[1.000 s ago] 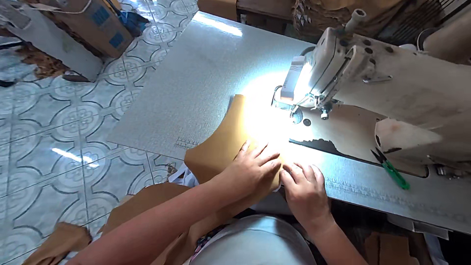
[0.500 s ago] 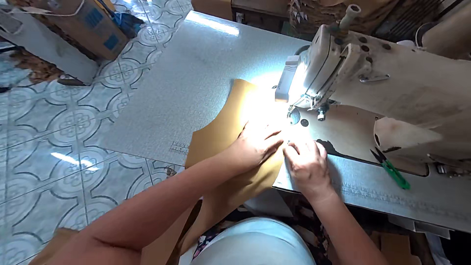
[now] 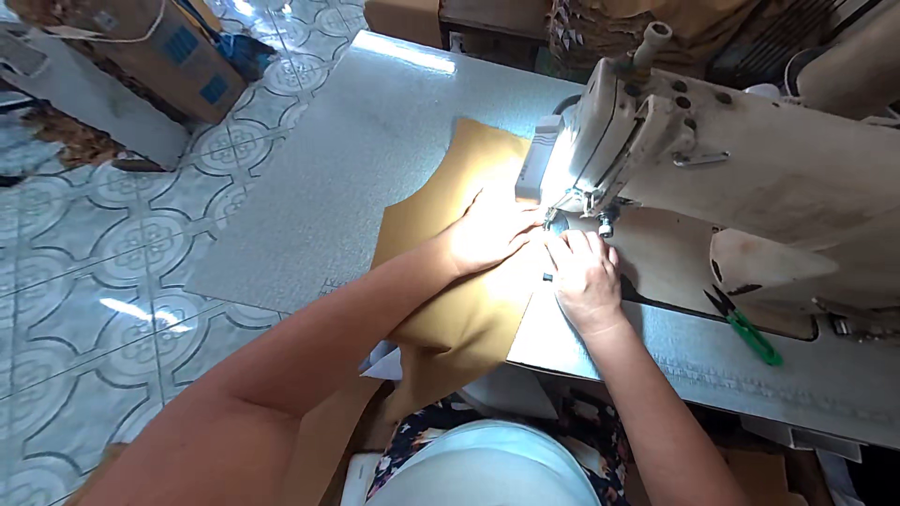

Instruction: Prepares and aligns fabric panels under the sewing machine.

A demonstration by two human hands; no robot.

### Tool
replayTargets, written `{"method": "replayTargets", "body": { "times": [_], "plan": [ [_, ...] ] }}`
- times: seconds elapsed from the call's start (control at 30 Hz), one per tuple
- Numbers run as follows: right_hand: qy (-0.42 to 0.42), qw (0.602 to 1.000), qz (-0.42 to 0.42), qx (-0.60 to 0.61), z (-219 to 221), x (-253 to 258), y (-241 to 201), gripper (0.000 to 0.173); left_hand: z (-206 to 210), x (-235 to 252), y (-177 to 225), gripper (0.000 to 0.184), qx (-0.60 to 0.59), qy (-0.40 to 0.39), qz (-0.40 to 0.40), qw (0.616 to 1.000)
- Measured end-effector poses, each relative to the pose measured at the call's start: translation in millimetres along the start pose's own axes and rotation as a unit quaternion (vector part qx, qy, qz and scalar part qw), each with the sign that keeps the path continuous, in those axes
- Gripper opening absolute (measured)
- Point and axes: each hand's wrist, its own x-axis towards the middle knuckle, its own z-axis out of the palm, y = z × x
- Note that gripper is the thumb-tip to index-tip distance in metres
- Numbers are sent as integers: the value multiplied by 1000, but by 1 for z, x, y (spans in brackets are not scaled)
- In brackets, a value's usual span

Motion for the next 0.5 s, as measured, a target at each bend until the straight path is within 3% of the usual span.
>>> {"method": "replayTargets", "body": {
  "times": [0.2,0.5],
  "plan": [
    [-14,1000,19,0,1,-1,-2,27,-2,4,11,41,75,-8,-19,997],
    [-18,999,28,19,-2,-2,-3,32,6,5,7,43,52,-13,-56,997]
  ]
}}
